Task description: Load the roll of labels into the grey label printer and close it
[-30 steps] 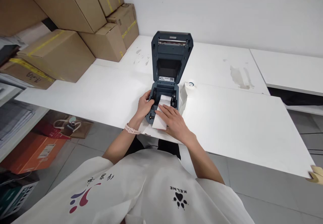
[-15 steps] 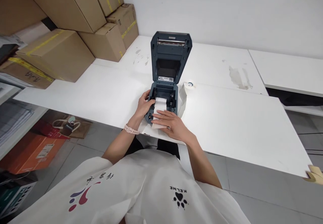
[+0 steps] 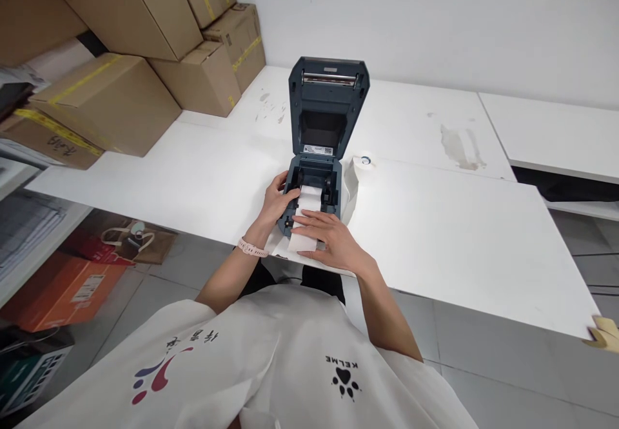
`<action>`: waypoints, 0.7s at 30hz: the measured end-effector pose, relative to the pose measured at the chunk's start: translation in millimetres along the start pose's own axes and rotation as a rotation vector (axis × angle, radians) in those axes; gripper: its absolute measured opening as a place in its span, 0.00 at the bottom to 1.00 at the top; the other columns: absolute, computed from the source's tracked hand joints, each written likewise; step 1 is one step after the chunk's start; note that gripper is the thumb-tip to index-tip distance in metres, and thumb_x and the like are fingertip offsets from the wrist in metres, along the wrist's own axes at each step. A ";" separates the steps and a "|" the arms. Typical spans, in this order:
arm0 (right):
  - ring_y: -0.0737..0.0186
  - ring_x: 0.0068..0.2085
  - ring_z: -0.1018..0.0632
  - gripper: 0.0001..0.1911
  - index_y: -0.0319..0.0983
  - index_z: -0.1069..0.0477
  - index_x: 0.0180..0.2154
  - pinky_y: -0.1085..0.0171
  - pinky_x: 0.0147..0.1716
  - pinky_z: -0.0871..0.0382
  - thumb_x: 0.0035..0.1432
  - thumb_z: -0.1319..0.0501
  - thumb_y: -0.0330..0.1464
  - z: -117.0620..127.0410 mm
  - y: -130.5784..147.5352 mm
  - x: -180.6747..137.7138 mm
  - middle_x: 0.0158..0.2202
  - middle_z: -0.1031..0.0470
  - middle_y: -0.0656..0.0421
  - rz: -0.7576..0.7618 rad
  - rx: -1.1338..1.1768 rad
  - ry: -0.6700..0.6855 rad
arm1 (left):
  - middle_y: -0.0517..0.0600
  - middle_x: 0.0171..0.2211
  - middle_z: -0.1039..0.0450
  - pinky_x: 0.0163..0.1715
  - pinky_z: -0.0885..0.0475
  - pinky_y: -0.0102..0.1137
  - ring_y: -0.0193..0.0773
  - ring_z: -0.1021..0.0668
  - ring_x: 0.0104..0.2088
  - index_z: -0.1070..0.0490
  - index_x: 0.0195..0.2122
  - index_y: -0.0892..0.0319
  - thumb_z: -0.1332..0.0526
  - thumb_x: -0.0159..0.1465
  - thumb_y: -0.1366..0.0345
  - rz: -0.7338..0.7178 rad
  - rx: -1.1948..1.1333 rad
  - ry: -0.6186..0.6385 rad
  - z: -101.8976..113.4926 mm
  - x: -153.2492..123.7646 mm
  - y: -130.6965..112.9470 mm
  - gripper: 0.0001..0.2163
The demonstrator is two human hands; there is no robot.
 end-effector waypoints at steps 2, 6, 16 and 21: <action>0.46 0.70 0.34 0.23 0.55 0.27 0.59 0.41 0.64 0.34 0.63 0.34 0.42 -1.3 -0.6 0.9 0.66 0.30 0.63 -0.005 0.008 -0.006 | 0.56 0.65 0.32 0.59 0.30 0.41 0.50 0.29 0.64 0.35 0.63 0.55 0.35 0.58 0.62 0.006 -0.011 -0.004 0.4 -0.4 -1.3 0.30; 0.45 0.71 0.36 0.21 0.54 0.26 0.57 0.39 0.65 0.36 0.64 0.34 0.43 -2.6 -3.1 -2.8 0.67 0.31 0.62 -0.030 0.031 -0.001 | 0.57 0.65 0.32 0.59 0.30 0.41 0.50 0.29 0.63 0.34 0.62 0.56 0.33 0.57 0.62 0.023 -0.040 -0.017 1.6 -0.9 -1.2 0.30; 0.53 0.71 0.36 0.30 0.52 0.34 0.64 0.47 0.71 0.41 0.66 0.46 0.56 177.0 -41.4 39.7 0.68 0.32 0.62 -0.064 0.162 -0.655 | 0.58 0.67 0.35 0.55 0.26 0.41 0.52 0.28 0.62 0.37 0.64 0.54 0.31 0.58 0.58 0.070 -0.052 0.042 -2.5 2.6 7.7 0.33; 0.49 0.69 0.34 0.44 0.45 0.44 0.69 0.48 0.68 0.37 0.64 0.62 0.64 234.5 -115.0 107.1 0.61 0.28 0.56 -0.293 0.314 -0.906 | 0.60 0.67 0.35 0.55 0.26 0.43 0.55 0.28 0.62 0.36 0.65 0.55 0.31 0.58 0.52 0.084 -0.052 0.048 -1.4 -10.6 12.2 0.34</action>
Point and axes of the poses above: each hand's wrist, its own x-axis towards the middle knuckle, its own z-axis out of the back of the hand, y = z × x, the point moved 10 cm from there along x, towards the middle knuckle
